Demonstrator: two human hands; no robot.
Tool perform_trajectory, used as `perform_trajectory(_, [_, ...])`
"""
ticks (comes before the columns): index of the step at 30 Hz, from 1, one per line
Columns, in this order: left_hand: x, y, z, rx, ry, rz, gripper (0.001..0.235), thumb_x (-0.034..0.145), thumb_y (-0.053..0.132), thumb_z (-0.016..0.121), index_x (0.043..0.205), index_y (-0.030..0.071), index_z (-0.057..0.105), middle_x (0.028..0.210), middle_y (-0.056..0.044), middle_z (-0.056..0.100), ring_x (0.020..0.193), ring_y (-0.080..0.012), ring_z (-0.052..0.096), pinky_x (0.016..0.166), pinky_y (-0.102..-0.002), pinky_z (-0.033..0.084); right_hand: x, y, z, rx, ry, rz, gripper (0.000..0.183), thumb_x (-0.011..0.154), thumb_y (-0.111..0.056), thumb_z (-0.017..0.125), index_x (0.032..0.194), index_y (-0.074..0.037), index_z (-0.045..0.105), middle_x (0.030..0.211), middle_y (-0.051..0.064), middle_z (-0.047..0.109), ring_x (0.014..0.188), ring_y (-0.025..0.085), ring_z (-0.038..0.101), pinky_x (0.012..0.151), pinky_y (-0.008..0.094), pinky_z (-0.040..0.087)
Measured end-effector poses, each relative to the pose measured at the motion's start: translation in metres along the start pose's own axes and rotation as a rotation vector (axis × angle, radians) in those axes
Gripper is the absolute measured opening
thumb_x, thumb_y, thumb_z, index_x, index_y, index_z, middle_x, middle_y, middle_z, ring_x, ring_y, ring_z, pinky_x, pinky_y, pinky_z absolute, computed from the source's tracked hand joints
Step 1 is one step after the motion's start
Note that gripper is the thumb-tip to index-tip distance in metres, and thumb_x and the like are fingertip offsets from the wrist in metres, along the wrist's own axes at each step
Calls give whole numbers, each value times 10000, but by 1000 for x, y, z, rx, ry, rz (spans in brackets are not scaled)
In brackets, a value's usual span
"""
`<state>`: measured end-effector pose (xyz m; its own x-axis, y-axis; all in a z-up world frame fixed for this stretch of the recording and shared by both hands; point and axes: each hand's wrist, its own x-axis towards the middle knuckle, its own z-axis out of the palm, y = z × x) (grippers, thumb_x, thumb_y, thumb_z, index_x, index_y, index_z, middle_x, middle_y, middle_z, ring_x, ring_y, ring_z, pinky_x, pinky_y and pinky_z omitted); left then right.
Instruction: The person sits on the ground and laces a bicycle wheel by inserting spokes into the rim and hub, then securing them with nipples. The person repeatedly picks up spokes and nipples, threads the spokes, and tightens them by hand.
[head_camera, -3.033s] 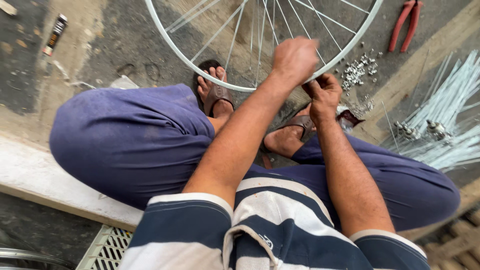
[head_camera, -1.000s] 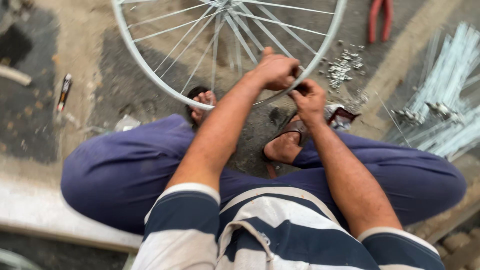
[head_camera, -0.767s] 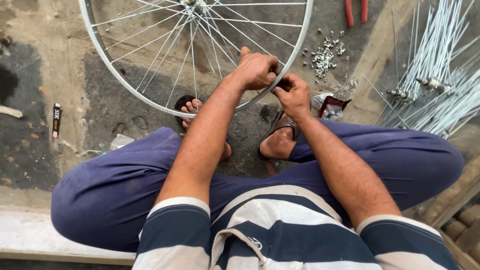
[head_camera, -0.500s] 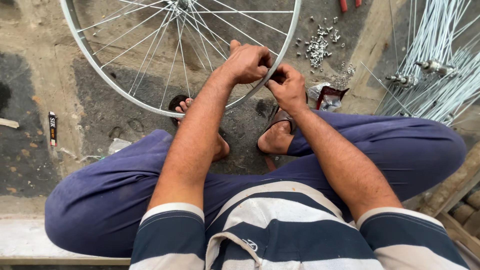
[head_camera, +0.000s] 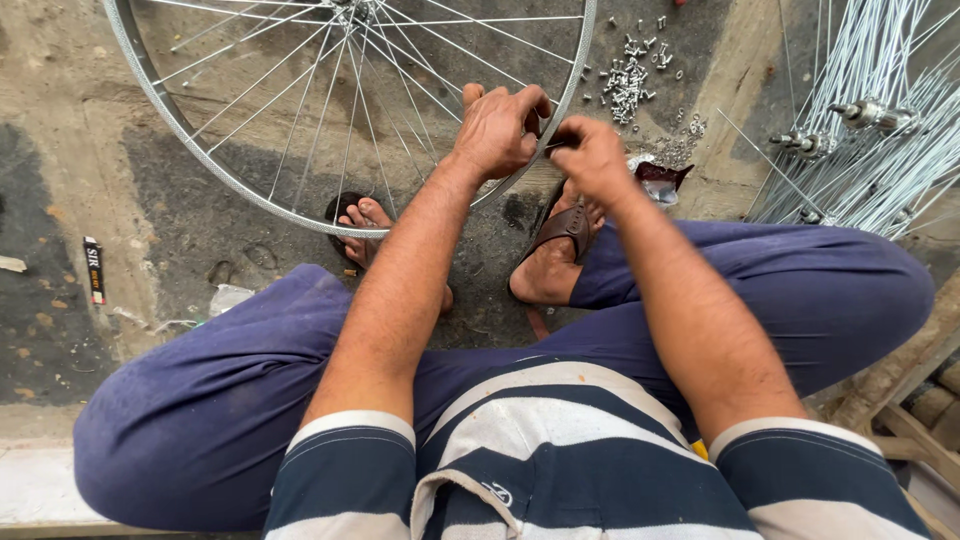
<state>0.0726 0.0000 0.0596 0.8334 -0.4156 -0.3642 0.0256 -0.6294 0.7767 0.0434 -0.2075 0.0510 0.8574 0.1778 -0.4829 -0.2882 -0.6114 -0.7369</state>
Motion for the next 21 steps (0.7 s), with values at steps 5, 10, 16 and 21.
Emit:
perform_trajectory(5, [3, 0, 12, 41, -99, -60, 292, 893, 54, 560, 1153, 165, 634, 878, -28, 675, 913, -207, 571, 903, -386, 424, 28, 64, -76, -296, 332, 295, 177, 840, -88, 837, 1010, -122, 798, 1040, 76, 787, 932, 181, 748, 875, 316, 602])
perform_trajectory(10, [-5, 3, 14, 99, 71, 141, 212, 865, 97, 612, 1059, 154, 676, 803, -53, 718, 926, -241, 583, 994, -469, 330, 17, 111, -89, -493, 471, 687, 121, 799, -106, 851, 883, -194, 844, 997, 46, 788, 916, 217, 743, 890, 351, 569])
perform_trajectory(16, [-4, 0, 15, 121, 254, 251, 170, 867, 36, 603, 940, 170, 677, 849, 3, 730, 877, -217, 594, 988, -462, 339, 22, 118, -72, -557, 429, 697, 210, 718, -177, 922, 888, -182, 799, 944, 66, 778, 898, 237, 737, 850, 392, 567])
perform_trajectory(21, [-5, 7, -5, 64, 336, 233, 92, 911, 62, 635, 943, 148, 642, 880, -14, 683, 863, -245, 592, 832, -421, 419, 29, 121, -66, -660, 413, 543, 202, 731, -94, 855, 916, -146, 795, 987, 112, 764, 915, 295, 715, 843, 428, 564])
